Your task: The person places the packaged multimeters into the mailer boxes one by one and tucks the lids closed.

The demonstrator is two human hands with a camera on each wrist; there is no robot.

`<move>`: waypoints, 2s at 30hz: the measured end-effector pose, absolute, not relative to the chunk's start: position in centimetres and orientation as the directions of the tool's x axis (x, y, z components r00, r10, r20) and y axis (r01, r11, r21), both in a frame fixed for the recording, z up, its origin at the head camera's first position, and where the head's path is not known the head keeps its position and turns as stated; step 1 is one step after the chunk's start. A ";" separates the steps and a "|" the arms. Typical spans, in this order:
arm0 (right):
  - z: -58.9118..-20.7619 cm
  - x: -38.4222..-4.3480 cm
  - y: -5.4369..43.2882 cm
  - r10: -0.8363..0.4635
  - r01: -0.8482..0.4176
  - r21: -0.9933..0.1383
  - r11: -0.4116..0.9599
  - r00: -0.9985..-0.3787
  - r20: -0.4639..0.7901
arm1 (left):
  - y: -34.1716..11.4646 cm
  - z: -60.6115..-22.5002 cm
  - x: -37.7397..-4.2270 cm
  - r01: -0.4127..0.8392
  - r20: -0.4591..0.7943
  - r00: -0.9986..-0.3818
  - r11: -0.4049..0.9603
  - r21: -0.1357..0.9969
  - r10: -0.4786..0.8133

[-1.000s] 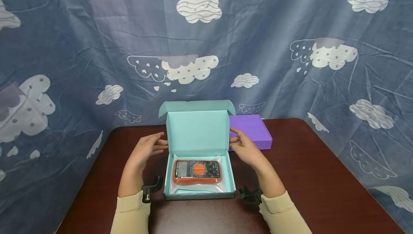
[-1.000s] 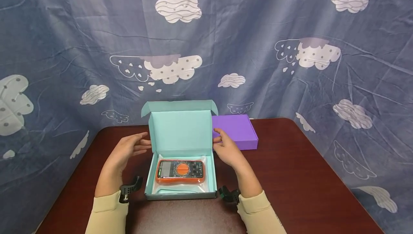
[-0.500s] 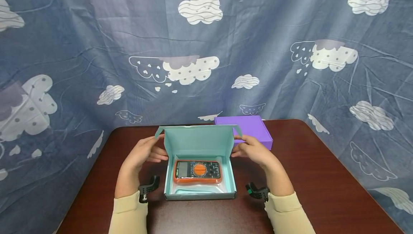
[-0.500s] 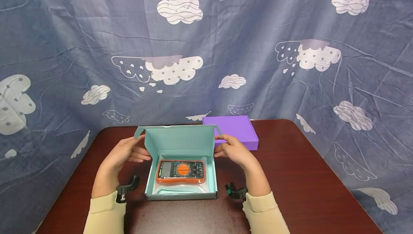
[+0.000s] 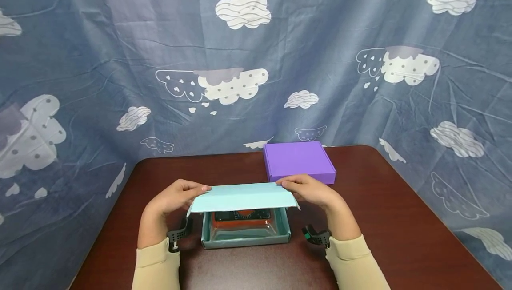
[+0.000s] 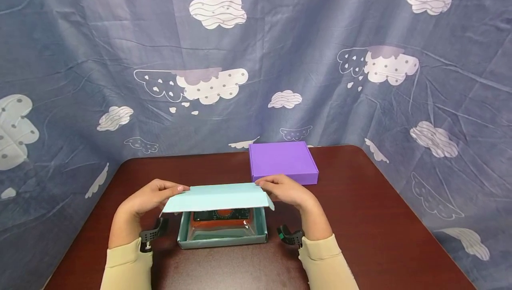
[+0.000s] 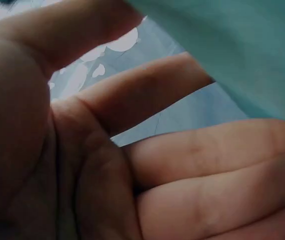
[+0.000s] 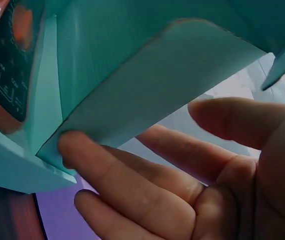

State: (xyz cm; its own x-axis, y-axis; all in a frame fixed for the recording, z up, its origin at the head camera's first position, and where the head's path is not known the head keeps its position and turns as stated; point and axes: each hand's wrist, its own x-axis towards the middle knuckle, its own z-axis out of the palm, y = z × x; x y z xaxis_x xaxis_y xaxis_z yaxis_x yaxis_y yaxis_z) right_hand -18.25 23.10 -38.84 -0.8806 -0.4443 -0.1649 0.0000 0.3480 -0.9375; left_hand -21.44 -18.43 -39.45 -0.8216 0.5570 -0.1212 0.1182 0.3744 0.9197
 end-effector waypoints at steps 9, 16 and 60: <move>-39.2 -18.2 22.7 -0.443 -0.045 -0.895 0.444 -0.879 -0.175 | -18.6 -39.3 -21.1 0.134 -0.157 -0.804 0.432 0.892 0.574; -39.3 -18.1 22.1 -0.507 -0.095 -0.904 0.417 -0.850 -0.144 | -19.1 -38.8 -20.6 0.160 -0.139 -0.813 0.446 0.880 0.565; -41.8 -18.1 16.7 -0.356 -0.100 -0.832 0.545 -0.926 -0.121 | -21.1 -40.0 -20.2 0.164 -0.121 -0.856 0.486 0.858 0.502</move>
